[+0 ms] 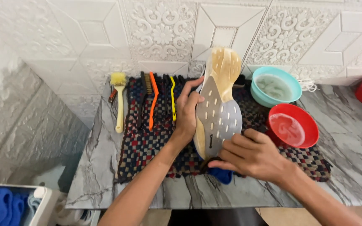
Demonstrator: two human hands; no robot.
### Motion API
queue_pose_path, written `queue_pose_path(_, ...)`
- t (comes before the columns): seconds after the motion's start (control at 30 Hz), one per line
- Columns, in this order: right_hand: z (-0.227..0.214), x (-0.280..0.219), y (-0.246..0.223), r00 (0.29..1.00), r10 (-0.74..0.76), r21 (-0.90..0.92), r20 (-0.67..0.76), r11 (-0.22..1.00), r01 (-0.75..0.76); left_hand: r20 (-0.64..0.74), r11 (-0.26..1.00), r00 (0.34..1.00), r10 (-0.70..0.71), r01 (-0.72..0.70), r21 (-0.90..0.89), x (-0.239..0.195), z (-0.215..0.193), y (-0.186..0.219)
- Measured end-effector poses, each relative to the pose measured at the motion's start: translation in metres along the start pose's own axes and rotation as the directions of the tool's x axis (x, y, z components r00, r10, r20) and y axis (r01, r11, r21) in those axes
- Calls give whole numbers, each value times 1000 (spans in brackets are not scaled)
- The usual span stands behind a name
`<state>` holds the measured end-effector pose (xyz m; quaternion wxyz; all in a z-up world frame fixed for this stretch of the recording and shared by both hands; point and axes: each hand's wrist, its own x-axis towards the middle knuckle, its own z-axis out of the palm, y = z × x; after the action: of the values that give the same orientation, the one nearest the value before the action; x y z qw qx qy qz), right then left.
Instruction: The person scrubs the sole of a white sneaker with a small brush, repeatedly dipping the brush into a bowl of soapy water. They wipe the sole with a blue cloth and continue scrubbing different areas of the sole throughout the clip.
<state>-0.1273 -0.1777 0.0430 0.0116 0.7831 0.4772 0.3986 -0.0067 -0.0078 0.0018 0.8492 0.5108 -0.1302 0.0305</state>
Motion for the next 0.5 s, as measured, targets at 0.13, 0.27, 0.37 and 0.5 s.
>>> queue_pose_path(0.13,-5,-10,31,998,58,-80,17,995,-57,-7,1000,1000,8,-8,-9,5,-5,-8)
queue_pose_path(0.27,15,-21,20,999,-23,37,-45,999,25,12,1000,1000,7,-7,-27,4,-2,-2)
queue_pose_path(0.37,-2,-22,25,998,64,1,-4,998,-64,27,1000,1000,-4,5,-30,5,-6,-5)
queue_pose_path(0.5,-3,-13,-3,997,-32,-143,74,989,43,25,1000,999,-23,23,-18,-6,6,25)
